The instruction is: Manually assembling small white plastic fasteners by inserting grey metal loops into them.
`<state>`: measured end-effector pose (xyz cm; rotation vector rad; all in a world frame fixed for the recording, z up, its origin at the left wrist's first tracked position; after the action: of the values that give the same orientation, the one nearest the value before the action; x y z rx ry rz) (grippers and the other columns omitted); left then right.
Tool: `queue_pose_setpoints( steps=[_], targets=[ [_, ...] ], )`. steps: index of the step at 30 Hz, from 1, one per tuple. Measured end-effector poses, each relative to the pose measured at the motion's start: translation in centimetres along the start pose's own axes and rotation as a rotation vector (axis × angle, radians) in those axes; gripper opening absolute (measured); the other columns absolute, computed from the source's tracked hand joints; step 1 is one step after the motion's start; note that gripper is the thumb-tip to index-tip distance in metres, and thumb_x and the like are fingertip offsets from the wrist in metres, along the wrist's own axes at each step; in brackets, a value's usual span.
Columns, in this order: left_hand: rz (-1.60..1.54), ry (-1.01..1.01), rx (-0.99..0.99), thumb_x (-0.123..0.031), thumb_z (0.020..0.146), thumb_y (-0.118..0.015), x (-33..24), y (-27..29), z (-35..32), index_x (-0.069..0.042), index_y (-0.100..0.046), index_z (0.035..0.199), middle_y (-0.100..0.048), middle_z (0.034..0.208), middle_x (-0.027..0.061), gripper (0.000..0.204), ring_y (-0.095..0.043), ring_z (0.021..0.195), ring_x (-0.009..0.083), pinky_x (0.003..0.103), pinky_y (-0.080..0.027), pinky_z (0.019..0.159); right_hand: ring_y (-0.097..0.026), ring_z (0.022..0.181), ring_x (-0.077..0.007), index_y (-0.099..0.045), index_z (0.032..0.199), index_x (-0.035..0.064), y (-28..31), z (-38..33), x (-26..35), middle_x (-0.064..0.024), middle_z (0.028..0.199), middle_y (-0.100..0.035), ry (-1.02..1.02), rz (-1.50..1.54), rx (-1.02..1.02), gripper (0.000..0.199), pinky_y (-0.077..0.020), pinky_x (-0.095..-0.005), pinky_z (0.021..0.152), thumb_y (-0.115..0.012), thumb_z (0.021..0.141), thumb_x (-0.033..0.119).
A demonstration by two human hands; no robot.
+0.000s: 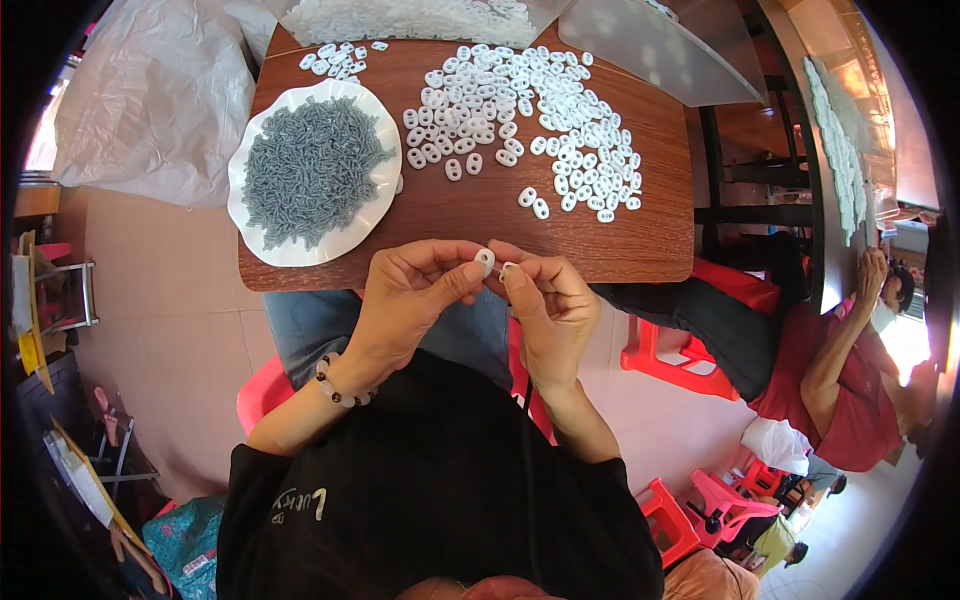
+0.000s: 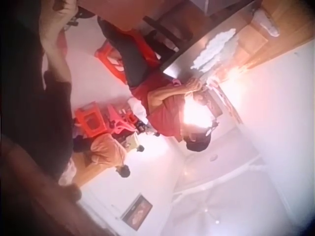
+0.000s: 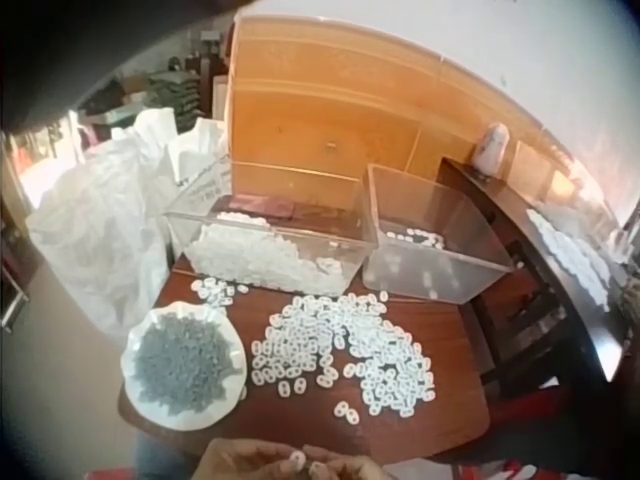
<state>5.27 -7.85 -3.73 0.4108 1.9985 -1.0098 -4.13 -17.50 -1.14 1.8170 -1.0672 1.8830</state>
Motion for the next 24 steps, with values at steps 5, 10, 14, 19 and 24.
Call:
queue_pose_setpoints(
  steps=[5, 10, 14, 19, 24],
  targets=[
    [-0.001, -0.003, 0.0, -0.009, 0.087, -0.067, -0.1, -0.13, -0.03, 0.002, -0.066, 0.105, -0.069, 0.09, 0.0062, 0.022, -0.062, 0.078, 0.0092, 0.022, -0.049, 0.069, -0.064, 0.094, -0.0207, -0.057, 0.095, -0.0057, 0.19, -0.05, 0.1, -0.0235, 0.111, -0.062, 0.008, 0.017, -0.024, 0.006, -0.0546, -0.0349, 0.086, -0.055, 0.091, -0.003],
    [0.028, -0.017, -0.006, -0.01, 0.087, -0.067, 0.06, -0.08, -0.08, 0.002, -0.066, 0.104, -0.069, 0.09, 0.0063, 0.021, -0.062, 0.077, 0.0095, 0.022, -0.049, 0.069, -0.064, 0.091, -0.0166, -0.058, 0.094, -0.0053, 0.14, -0.11, 0.16, -0.02, 0.11, -0.063, 0.007, 0.03, -0.03, 0.005, -0.0537, -0.0308, 0.084, -0.055, 0.091, -0.003],
    [0.014, -0.037, -0.007, -0.01, 0.087, -0.067, -0.5, -0.55, -0.05, 0.002, -0.066, 0.104, -0.069, 0.089, 0.0065, 0.021, -0.062, 0.077, 0.009, 0.021, -0.049, 0.069, -0.063, 0.094, -0.0182, -0.057, 0.094, -0.0048, 0.14, -0.15, 0.22, -0.0203, 0.108, -0.063, 0.024, -0.013, -0.019, 0.005, -0.0543, -0.034, 0.086, -0.053, 0.092, -0.002],
    [0.079, -0.059, -0.024, -0.01, 0.087, -0.067, -0.52, -0.37, -0.14, 0.002, -0.066, 0.103, -0.069, 0.087, 0.0066, 0.02, -0.061, 0.075, 0.0083, 0.021, -0.049, 0.068, -0.063, 0.093, -0.0175, -0.057, 0.094, -0.0044, 0.14, -0.19, 0.39, -0.0198, 0.108, -0.062, 0.021, -0.031, -0.037, 0.005, -0.0541, -0.0333, 0.086, -0.054, 0.092, -0.001],
    [0.062, -0.076, -0.018, -0.01, 0.087, -0.067, -0.57, -0.61, -0.3, 0.002, -0.066, 0.102, -0.069, 0.088, 0.0077, 0.02, -0.061, 0.075, 0.0086, 0.021, -0.049, 0.068, -0.063, 0.092, -0.0168, -0.057, 0.094, -0.0043, 0.09, -0.21, 0.59, -0.0189, 0.108, -0.062, 0.041, -0.025, -0.034, 0.005, -0.0543, -0.0327, 0.085, -0.055, 0.092, 0.0]
  ],
)
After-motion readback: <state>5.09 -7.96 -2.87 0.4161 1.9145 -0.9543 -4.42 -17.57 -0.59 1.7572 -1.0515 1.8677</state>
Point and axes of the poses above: each hand's wrist, its own z-axis towards the middle knuckle, its own y-axis out of the back of the hand, x = y × z, the point moved 10 cm from there along z, towards the middle knuckle
